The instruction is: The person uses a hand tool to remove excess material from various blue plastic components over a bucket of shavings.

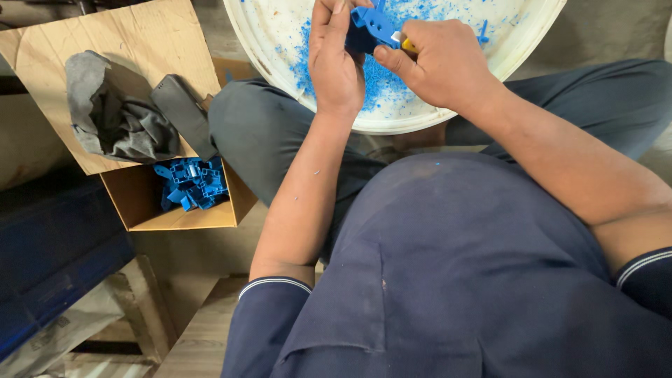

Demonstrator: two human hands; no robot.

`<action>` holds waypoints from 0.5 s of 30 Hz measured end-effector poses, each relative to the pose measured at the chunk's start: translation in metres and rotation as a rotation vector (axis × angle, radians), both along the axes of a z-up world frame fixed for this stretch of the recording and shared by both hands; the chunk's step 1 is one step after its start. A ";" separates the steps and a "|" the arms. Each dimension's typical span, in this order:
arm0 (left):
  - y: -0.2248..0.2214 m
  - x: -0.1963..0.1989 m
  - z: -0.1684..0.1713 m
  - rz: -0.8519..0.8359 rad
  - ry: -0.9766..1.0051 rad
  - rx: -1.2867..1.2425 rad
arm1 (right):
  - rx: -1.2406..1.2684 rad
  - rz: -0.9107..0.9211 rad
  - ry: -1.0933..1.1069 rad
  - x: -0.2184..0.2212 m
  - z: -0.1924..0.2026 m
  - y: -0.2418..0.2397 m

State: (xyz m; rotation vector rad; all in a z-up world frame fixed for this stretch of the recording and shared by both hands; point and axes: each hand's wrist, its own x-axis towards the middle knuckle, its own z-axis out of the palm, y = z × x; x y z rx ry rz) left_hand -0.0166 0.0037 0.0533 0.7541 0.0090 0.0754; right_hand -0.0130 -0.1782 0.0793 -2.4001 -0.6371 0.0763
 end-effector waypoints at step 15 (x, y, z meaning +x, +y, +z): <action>-0.011 0.001 0.014 0.017 0.087 0.069 | 0.407 -0.051 0.290 -0.001 0.025 -0.018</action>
